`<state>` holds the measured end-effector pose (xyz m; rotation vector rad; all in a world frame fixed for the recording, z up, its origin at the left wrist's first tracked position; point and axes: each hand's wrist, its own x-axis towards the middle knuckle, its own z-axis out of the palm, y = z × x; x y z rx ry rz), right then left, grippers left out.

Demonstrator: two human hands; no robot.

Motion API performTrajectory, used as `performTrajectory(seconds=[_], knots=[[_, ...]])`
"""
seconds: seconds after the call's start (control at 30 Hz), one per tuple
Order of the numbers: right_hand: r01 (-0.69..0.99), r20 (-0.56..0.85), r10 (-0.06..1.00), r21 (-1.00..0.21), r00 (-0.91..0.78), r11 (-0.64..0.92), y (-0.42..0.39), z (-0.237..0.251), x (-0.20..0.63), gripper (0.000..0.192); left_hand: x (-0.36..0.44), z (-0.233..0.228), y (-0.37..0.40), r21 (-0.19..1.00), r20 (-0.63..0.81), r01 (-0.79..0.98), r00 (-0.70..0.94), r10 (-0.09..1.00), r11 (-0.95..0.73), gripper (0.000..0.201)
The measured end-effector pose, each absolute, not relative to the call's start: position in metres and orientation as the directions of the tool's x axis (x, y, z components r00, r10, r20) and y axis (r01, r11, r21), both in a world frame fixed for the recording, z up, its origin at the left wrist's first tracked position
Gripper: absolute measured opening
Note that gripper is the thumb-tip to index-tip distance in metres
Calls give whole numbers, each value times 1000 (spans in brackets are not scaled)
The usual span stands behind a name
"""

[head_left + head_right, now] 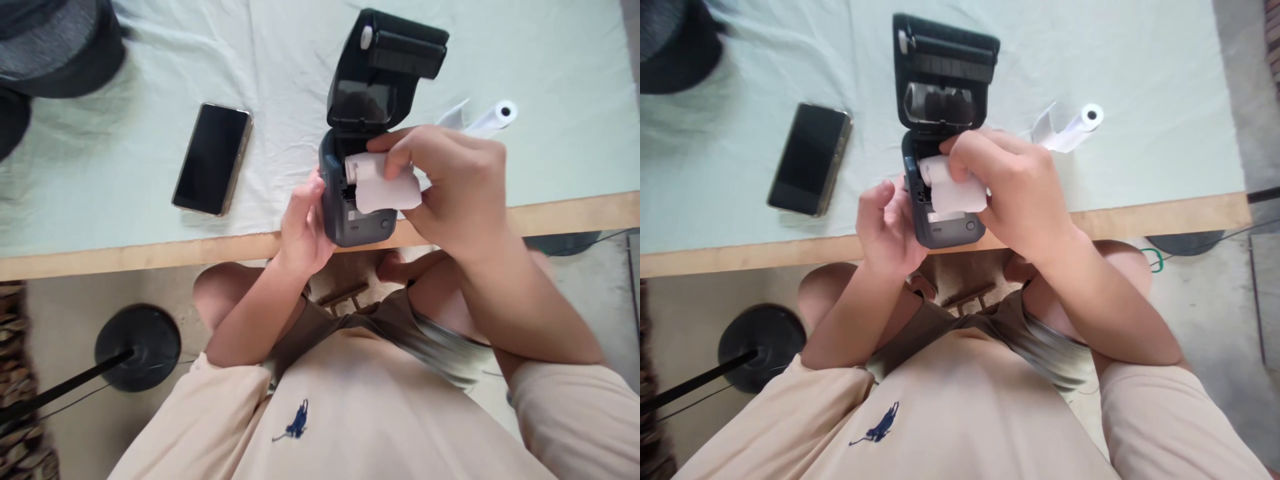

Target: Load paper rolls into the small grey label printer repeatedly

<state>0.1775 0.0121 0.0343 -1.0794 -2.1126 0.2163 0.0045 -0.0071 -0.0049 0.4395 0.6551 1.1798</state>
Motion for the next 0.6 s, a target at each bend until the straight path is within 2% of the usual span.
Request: performTrajectory(seconds=[0.27,0.47,0.6], knots=[[698,585,722,-338,-369,631,9,35,177,15,5,-11,-4,663,-193,-696,196,961,276,22],[661,584,751,-435,-309,611,8,41,184,16,3,-15,-4,685,-175,-673,219,960,279,39],[636,540,748,-432,-386,640,9,38,183,17,3,-12,-6,684,-173,-672,228,958,284,33]])
